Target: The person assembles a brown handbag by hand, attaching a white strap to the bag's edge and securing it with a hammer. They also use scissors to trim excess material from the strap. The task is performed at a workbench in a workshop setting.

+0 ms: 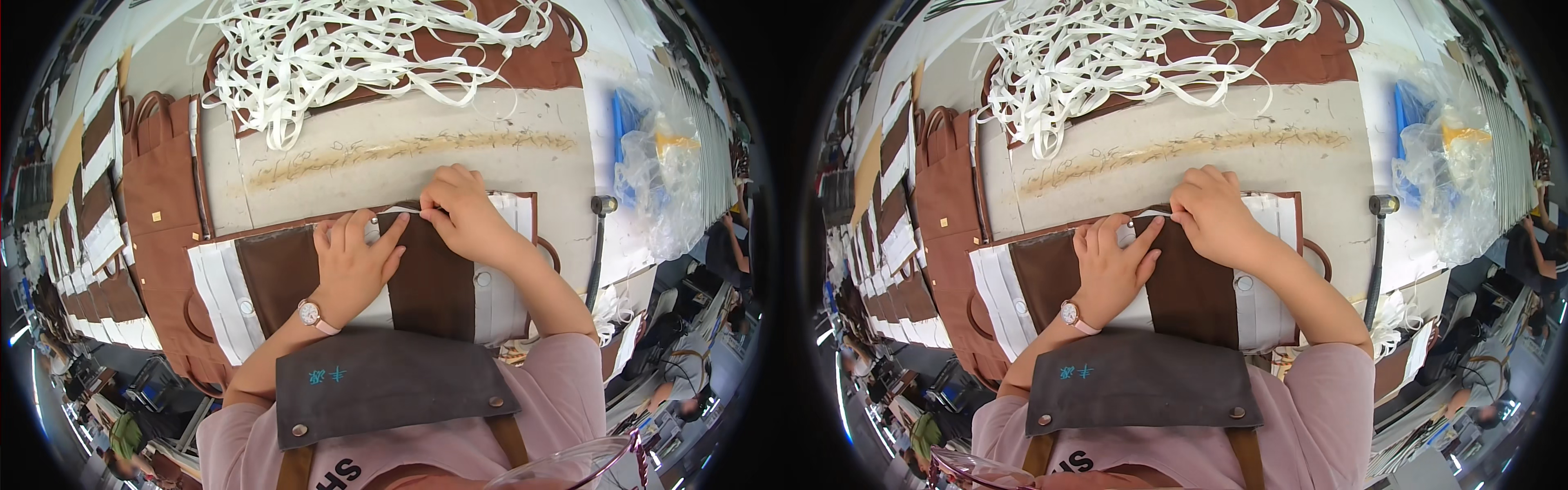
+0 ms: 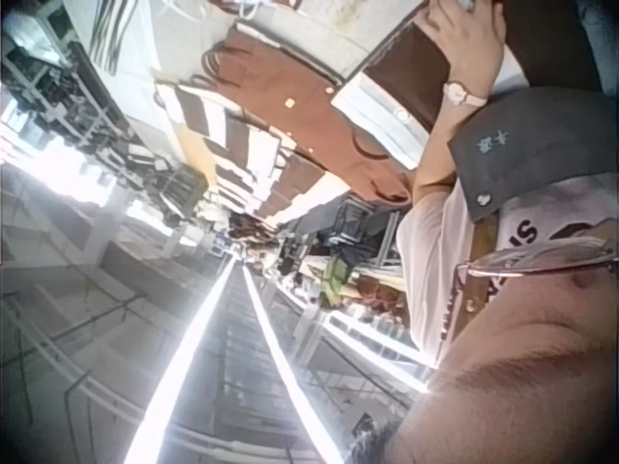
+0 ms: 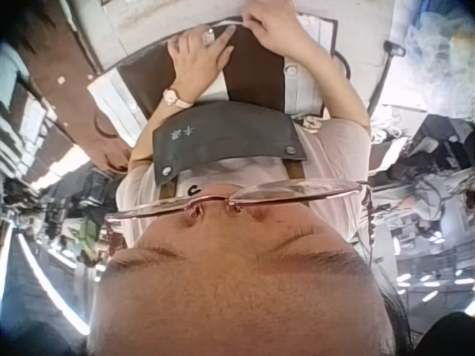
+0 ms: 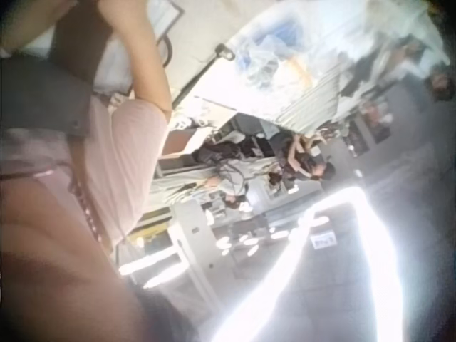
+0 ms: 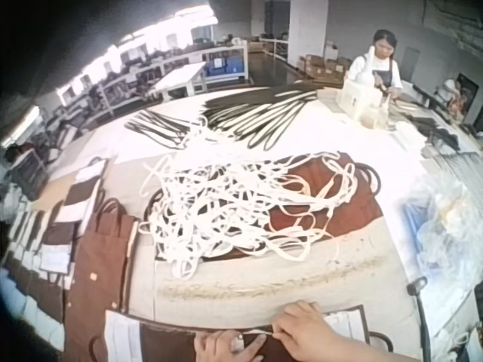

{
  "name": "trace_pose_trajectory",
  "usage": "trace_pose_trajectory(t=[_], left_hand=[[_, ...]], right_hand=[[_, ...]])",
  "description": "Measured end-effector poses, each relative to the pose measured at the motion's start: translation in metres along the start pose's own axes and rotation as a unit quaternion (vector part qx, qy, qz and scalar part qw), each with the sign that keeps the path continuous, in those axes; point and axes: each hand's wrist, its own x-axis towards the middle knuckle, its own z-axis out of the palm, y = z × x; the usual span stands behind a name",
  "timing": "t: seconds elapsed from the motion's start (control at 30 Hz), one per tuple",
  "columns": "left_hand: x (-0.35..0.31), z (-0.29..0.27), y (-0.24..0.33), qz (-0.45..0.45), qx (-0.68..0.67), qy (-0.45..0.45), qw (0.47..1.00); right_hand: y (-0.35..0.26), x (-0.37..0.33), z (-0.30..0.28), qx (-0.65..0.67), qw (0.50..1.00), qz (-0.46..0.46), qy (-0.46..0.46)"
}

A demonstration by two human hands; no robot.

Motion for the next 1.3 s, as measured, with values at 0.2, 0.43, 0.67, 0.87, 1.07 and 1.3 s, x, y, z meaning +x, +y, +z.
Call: trace_pose_trajectory(t=[0.2,0.43,0.67,0.87,1.07,1.3], left_hand=[[-0.001,0.003,0.003,-0.011,0.006,0.011,1.0],[-0.003,-0.004,-0.001,-0.029,-0.002,0.002,1.0],[-0.004,-0.006,-0.002,-0.015,0.034,-0.002,0.999],[-0.003,0.0,-0.004,0.013,0.009,-0.019,1.0],[-0.004,-0.004,-0.001,0.011,0.045,-0.042,0.998],[-0.003,-0.006,-0.001,0.01,0.05,-0.051,0.997]], right_hand=[[-0.007,0.002,-0.012,0.053,0.998,0.014,-0.036],[0.006,-0.007,-0.008,-0.106,0.991,-0.024,0.072],[0.02,-0.03,-0.002,-0.13,0.978,-0.035,0.158],[0.022,-0.031,0.004,-0.2,0.96,-0.117,0.156],[0.025,-0.031,0.006,-0.201,0.961,-0.102,0.162],[0.02,-0.033,0.002,-0.211,0.951,-0.195,0.117]])
